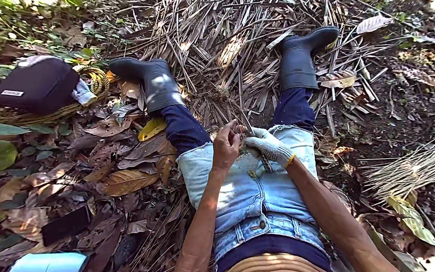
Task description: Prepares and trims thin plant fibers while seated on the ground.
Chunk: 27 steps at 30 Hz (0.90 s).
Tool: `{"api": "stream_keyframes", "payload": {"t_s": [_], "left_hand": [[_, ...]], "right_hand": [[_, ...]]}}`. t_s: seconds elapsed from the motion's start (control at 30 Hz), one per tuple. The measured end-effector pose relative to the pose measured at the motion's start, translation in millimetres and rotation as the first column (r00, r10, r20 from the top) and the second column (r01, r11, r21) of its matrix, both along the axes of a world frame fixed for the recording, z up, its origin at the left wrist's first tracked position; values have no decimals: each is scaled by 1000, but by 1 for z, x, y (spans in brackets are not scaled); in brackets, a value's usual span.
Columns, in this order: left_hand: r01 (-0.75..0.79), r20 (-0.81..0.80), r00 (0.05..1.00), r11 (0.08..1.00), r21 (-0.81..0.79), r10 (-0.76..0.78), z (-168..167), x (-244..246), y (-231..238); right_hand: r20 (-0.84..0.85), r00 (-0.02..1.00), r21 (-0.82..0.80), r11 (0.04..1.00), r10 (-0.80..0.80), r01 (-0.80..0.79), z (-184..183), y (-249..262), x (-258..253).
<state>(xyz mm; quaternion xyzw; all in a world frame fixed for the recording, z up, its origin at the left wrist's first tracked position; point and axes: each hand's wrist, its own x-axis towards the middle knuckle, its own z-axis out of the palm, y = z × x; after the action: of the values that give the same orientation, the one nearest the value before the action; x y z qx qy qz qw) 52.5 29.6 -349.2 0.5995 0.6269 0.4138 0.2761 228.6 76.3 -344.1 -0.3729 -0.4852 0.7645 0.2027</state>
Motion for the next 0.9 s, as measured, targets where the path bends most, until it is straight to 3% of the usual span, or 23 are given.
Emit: {"api": "stream_keyframes", "payload": {"t_s": [0.1,0.2,0.33,0.4,0.5,0.57,0.63,0.7,0.77,0.83,0.9], "left_hand": [[90,-116,988,993,-78,-99,2,-6,6],[73,-109,991,997,-12,-74,-2,-2,9],[-84,191,977,995,-45,91,-12,-2,12],[-171,259,948,982,-84,187,-24,-9,18],[-233,147,946,923,-305,288,-55,-31,29],[-147,38,980,842,-520,195,-66,-41,31],[-48,-29,999,806,-589,38,-70,-37,32],[24,-48,997,824,-566,-62,-70,-33,33],[34,-41,997,860,-510,-63,-62,-35,25],[-6,8,1000,906,-423,10,-41,-43,12],[-42,88,993,944,-327,74,-23,-58,-9]], "right_hand": [[18,999,-14,999,29,-29,0,0,-1],[6,999,-15,999,37,-37,-3,0,-1],[4,1000,-29,1000,-6,6,-4,1,3],[-16,999,-27,999,-30,30,-10,1,7],[-19,996,-17,996,-87,87,-16,0,6],[-12,991,-1,991,-136,136,-17,-4,8],[-49,965,-14,966,-259,258,-4,-8,24],[-240,884,-88,916,-401,392,15,2,47],[-395,771,-131,862,-499,490,34,12,87],[-382,677,-112,759,-629,642,44,11,140],[-256,529,-62,560,-809,826,39,0,201]]}}
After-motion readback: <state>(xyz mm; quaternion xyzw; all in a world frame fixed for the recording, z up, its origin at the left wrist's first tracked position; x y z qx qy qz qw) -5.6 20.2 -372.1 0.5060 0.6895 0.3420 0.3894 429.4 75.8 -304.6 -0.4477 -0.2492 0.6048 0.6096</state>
